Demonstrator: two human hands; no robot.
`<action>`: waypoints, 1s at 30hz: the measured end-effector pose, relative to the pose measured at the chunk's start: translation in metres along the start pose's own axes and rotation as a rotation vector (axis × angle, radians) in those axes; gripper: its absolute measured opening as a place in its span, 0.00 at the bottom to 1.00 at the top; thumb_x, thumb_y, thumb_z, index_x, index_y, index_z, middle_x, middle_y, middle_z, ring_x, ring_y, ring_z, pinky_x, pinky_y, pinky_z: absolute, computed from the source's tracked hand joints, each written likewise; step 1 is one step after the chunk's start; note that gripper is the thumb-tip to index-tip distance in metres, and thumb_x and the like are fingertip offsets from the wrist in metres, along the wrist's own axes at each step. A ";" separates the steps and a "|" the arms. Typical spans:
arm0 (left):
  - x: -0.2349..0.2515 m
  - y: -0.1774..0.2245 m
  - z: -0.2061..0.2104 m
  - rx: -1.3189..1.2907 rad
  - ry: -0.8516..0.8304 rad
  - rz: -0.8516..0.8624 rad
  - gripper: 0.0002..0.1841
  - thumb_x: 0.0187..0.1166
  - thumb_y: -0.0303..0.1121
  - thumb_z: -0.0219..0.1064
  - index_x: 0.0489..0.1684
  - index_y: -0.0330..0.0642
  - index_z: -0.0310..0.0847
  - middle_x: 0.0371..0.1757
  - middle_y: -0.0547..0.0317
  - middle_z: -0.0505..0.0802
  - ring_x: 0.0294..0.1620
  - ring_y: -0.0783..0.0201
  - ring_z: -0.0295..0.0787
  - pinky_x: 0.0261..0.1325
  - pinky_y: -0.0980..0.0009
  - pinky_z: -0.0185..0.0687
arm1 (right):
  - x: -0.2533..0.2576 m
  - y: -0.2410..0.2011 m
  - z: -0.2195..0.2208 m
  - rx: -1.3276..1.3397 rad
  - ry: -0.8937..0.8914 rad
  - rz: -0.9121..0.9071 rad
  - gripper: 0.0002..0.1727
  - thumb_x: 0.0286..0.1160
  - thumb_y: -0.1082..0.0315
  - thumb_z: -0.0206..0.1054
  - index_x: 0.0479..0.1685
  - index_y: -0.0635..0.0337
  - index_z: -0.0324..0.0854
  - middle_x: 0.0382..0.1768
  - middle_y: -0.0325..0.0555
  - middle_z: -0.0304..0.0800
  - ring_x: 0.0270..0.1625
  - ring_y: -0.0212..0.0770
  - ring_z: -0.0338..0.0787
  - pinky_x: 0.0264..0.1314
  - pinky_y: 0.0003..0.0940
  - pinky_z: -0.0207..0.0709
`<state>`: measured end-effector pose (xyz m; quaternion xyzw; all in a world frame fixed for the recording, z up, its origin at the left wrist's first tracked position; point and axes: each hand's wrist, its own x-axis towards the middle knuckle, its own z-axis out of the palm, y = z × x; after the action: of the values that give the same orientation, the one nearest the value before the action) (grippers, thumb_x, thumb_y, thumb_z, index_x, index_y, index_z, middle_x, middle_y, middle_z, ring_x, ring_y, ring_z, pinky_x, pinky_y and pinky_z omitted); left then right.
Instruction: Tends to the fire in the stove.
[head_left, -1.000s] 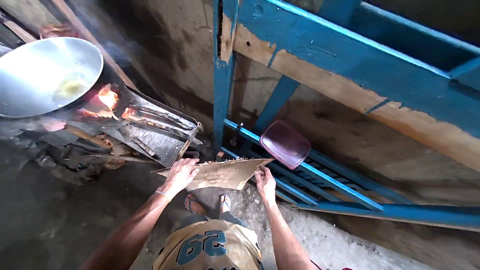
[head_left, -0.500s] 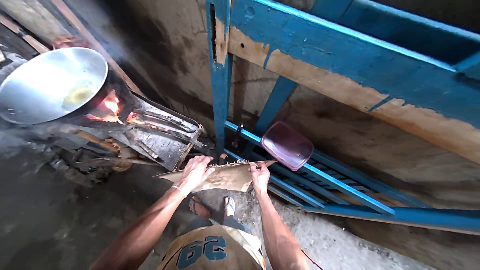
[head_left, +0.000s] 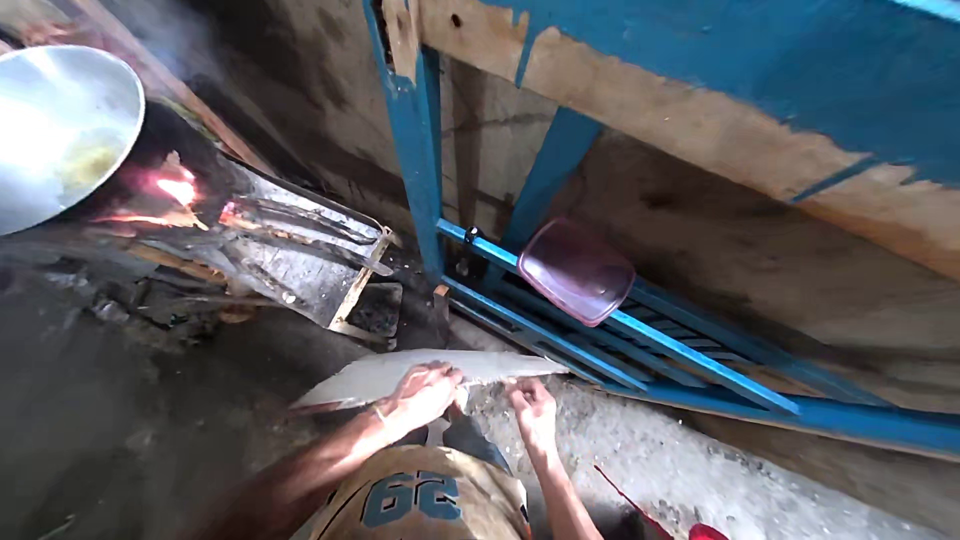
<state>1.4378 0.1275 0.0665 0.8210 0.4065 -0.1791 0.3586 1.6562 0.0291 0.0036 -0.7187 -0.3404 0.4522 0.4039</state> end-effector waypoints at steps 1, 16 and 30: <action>-0.008 0.001 0.010 -0.044 -0.022 0.011 0.19 0.90 0.43 0.54 0.63 0.39 0.84 0.62 0.39 0.90 0.65 0.40 0.88 0.64 0.41 0.82 | -0.014 0.005 -0.005 0.032 -0.044 -0.001 0.05 0.69 0.73 0.69 0.37 0.67 0.86 0.33 0.47 0.94 0.34 0.37 0.94 0.40 0.36 0.91; -0.035 0.000 0.045 -0.051 -0.162 0.128 0.16 0.90 0.37 0.52 0.57 0.38 0.83 0.48 0.38 0.92 0.52 0.39 0.92 0.54 0.43 0.86 | -0.064 0.046 -0.066 0.148 -0.220 0.262 0.27 0.89 0.55 0.49 0.45 0.66 0.90 0.40 0.47 0.98 0.38 0.40 0.97 0.40 0.35 0.92; -0.017 -0.019 0.036 -0.145 -0.143 0.218 0.15 0.88 0.39 0.55 0.52 0.39 0.84 0.41 0.40 0.92 0.46 0.40 0.93 0.51 0.42 0.85 | -0.010 0.027 -0.053 0.478 0.039 0.645 0.17 0.94 0.62 0.48 0.54 0.68 0.76 0.30 0.56 0.95 0.31 0.52 0.97 0.29 0.46 0.91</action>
<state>1.4118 0.0997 0.0433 0.8175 0.3001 -0.1671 0.4623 1.7053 -0.0055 -0.0023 -0.6830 0.0252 0.6084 0.4033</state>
